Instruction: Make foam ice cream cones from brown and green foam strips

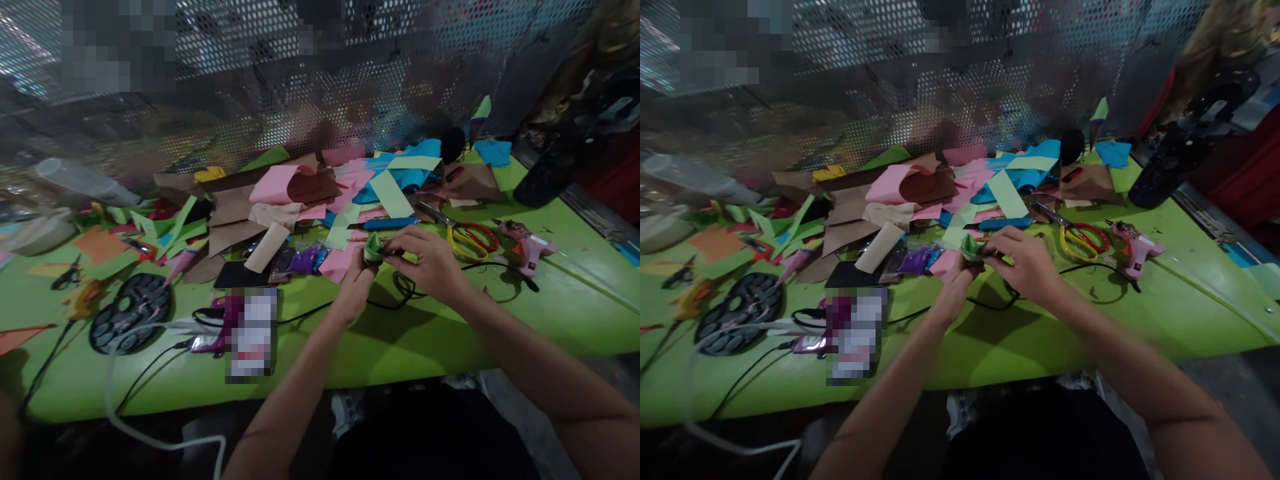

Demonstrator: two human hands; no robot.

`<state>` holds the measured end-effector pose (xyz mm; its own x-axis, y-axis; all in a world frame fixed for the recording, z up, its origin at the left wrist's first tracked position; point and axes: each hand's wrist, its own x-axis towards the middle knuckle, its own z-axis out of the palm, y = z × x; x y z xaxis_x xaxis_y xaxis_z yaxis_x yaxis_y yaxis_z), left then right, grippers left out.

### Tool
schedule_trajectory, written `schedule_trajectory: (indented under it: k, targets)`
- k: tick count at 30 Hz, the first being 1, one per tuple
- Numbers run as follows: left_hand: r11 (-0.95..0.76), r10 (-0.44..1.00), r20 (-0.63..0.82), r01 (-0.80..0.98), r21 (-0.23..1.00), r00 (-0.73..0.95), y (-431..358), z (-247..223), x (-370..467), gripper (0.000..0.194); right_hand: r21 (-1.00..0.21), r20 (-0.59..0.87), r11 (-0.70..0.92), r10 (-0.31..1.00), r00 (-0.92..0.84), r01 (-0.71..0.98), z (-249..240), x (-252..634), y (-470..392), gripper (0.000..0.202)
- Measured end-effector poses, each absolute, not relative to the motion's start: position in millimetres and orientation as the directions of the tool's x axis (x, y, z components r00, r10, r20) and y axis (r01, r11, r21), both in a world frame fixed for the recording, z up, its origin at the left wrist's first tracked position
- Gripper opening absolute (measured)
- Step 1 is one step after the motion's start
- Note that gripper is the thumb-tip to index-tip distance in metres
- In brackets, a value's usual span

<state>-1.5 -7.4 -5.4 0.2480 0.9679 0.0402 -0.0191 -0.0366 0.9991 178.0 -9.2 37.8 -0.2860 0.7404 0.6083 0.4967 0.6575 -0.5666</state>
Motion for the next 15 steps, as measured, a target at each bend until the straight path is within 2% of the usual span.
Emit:
schedule_trajectory:
  k: [3,8,12,15]
  targets:
    - [-0.096,0.963,0.078,0.057,0.994,0.258,-10,-1,-1,0.027,-0.584,0.588,0.642,0.756,-0.286,0.497,36,178,-9,0.009]
    - [-0.108,0.958,0.088,0.06,0.992,0.275,-9,-2,-2,0.026,-0.586,0.571,0.649,0.755,-0.322,0.485,37,178,-8,0.008]
    - [-0.037,0.942,0.059,-0.073,0.997,0.331,-8,-14,-5,0.021,-0.58,0.574,0.666,0.743,-0.345,0.469,38,179,-8,0.012]
    - [0.004,0.944,0.045,-0.148,0.989,0.326,-8,-21,-6,0.04,-0.554,0.579,0.686,0.725,-0.374,0.472,38,178,-9,0.016]
